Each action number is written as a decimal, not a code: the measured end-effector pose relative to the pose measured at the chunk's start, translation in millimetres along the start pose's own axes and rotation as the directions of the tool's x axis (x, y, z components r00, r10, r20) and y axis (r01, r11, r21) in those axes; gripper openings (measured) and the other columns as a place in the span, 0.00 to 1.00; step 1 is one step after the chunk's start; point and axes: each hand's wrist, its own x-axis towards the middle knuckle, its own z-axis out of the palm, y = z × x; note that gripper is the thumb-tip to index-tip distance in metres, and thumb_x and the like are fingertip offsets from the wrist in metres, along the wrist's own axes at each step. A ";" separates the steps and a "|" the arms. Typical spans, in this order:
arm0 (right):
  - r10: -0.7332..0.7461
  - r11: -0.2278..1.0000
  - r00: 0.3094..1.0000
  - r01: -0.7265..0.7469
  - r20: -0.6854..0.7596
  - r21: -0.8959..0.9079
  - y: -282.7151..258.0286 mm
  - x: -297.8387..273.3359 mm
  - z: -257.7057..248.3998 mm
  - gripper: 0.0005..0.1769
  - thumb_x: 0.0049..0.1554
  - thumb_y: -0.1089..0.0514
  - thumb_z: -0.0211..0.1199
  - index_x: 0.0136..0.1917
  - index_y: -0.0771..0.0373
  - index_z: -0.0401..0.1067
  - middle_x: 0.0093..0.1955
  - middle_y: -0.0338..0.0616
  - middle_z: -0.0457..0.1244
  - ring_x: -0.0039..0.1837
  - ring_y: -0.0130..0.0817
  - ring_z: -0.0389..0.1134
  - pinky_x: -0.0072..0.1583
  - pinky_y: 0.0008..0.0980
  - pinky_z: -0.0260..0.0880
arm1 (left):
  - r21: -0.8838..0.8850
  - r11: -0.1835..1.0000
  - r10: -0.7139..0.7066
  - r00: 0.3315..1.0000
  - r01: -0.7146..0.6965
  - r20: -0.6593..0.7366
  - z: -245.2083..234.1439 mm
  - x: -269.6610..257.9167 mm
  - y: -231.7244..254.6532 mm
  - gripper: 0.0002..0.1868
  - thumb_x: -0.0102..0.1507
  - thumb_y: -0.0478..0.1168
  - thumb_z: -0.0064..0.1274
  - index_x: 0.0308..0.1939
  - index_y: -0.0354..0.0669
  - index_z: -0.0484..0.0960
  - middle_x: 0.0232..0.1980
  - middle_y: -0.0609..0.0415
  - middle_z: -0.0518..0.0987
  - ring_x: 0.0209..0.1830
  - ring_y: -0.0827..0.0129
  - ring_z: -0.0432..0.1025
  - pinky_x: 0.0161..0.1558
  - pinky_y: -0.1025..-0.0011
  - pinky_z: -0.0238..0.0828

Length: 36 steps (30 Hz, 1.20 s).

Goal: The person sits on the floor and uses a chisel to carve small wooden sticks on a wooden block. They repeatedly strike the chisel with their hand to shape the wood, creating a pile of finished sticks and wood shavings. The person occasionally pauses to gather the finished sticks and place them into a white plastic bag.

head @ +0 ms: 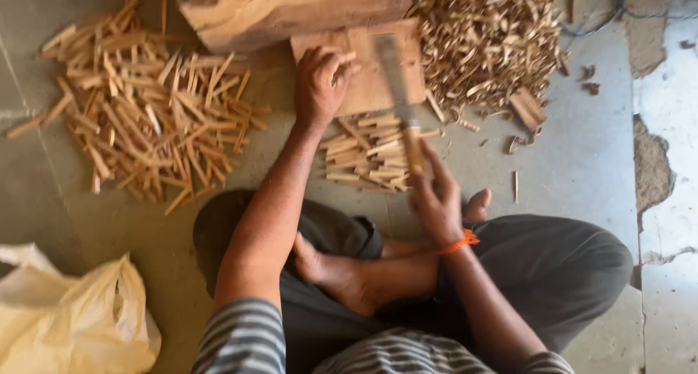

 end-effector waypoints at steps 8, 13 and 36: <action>0.029 0.988 0.999 -0.035 -0.041 -0.154 8.8 -26.7 -54.8 0.32 0.64 0.53 0.58 0.80 0.59 0.60 0.38 0.37 0.66 0.30 0.17 0.57 0.34 0.18 0.57 | -0.521 0.853 -0.301 0.831 0.016 -0.467 -58.0 -14.9 -6.2 0.03 0.70 0.36 0.57 0.48 0.43 0.83 0.45 0.52 0.83 0.44 0.71 0.78 0.46 0.71 0.79; 0.013 0.997 0.997 -0.019 -0.082 -0.077 5.1 -21.9 -67.2 0.28 0.65 0.53 0.58 0.76 0.63 0.67 0.38 0.40 0.67 0.31 0.18 0.59 0.32 0.21 0.59 | -0.431 0.804 -0.576 0.717 0.409 -0.394 -125.7 -63.9 5.6 0.09 0.68 0.37 0.57 0.51 0.43 0.80 0.40 0.54 0.83 0.38 0.73 0.77 0.37 0.77 0.76; -0.035 0.994 0.999 0.032 -0.026 -0.101 32.7 -7.0 -64.8 0.30 0.66 0.46 0.56 0.77 0.63 0.63 0.43 0.38 0.69 0.34 0.19 0.64 0.35 0.18 0.61 | 0.128 0.985 -0.147 0.940 0.112 0.308 -54.2 -64.7 61.8 0.04 0.67 0.36 0.61 0.44 0.39 0.84 0.43 0.51 0.84 0.36 0.68 0.79 0.35 0.70 0.78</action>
